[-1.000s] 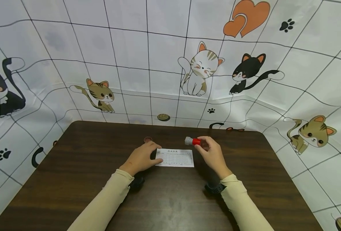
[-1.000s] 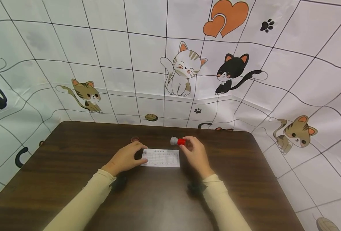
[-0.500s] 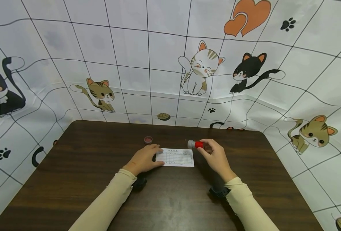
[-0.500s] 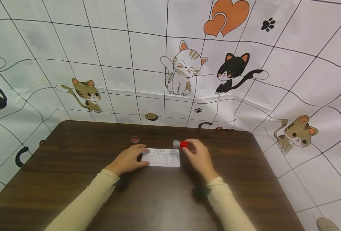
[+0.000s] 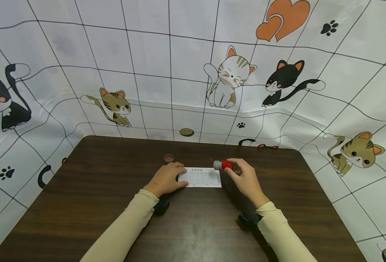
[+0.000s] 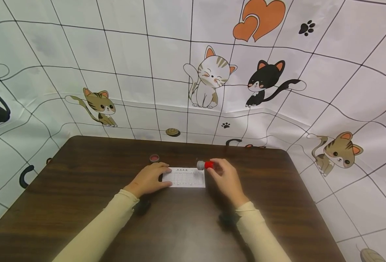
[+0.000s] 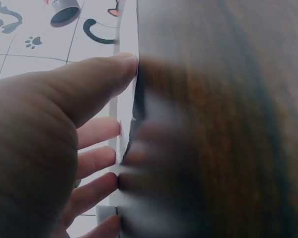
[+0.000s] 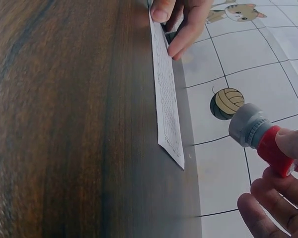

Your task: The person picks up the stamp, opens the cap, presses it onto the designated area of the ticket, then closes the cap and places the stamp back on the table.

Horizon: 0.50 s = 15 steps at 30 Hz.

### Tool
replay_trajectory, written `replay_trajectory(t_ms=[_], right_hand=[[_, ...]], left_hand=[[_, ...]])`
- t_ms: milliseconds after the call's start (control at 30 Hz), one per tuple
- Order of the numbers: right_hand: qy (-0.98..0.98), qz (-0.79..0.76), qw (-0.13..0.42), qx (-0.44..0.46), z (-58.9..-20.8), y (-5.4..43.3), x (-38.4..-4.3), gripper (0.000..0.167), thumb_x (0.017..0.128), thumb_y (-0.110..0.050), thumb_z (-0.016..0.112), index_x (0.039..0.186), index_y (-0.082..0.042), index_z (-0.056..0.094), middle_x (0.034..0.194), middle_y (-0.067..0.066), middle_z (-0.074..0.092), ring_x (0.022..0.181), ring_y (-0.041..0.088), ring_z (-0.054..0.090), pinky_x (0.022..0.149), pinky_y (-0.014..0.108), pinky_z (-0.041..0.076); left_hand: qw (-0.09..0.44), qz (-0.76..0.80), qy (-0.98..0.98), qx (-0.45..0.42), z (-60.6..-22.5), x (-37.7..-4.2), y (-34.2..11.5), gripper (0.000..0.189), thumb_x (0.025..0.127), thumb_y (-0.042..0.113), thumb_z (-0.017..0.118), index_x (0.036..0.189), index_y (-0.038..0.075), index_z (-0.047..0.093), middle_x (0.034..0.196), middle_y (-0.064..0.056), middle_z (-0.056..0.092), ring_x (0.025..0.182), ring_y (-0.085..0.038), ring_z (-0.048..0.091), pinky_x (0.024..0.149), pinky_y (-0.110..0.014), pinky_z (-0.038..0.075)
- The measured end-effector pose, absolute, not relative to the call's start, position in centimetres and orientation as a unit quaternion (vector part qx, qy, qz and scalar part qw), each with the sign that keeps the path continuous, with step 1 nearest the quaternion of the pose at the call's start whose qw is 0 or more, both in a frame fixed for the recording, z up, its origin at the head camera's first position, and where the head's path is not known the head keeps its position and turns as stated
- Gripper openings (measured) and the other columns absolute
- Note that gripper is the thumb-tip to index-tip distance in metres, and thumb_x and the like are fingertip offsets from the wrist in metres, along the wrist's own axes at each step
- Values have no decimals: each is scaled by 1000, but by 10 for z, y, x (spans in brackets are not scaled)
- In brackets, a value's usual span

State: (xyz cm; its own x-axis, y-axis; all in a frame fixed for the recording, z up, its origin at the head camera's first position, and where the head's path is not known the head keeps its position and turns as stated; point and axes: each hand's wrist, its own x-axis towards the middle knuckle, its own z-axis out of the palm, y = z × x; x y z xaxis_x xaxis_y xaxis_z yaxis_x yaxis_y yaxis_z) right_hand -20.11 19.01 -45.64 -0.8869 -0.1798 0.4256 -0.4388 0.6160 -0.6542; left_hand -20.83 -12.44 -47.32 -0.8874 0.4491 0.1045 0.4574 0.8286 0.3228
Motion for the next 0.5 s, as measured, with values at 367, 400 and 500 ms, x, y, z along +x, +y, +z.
replay_trajectory(t_ms=[367,400,500], right_hand=[[-882,405,172,170,-457,190,-204,38,91,-7,79,128,-2,69,105,10,69,92,23,69,78,34,62],[-881,407,174,167,-457,190,-204,39,91,-6,79,129,-2,69,105,10,69,93,24,70,78,35,63],[-877,416,180,161,-457,189,-204,38,92,-4,78,129,-3,70,107,12,70,95,26,71,79,38,63]], left_hand=[[-9,-189,-954,-232,-475,-213,-113,59,94,47,75,141,12,65,153,-11,53,143,-31,48,116,-49,40],[-9,-189,-954,-231,-474,-213,-112,60,94,48,75,141,11,65,153,-11,53,143,-31,48,117,-49,40],[-6,-188,-956,-226,-474,-214,-109,60,93,48,75,140,11,66,152,-11,54,142,-31,49,116,-49,40]])
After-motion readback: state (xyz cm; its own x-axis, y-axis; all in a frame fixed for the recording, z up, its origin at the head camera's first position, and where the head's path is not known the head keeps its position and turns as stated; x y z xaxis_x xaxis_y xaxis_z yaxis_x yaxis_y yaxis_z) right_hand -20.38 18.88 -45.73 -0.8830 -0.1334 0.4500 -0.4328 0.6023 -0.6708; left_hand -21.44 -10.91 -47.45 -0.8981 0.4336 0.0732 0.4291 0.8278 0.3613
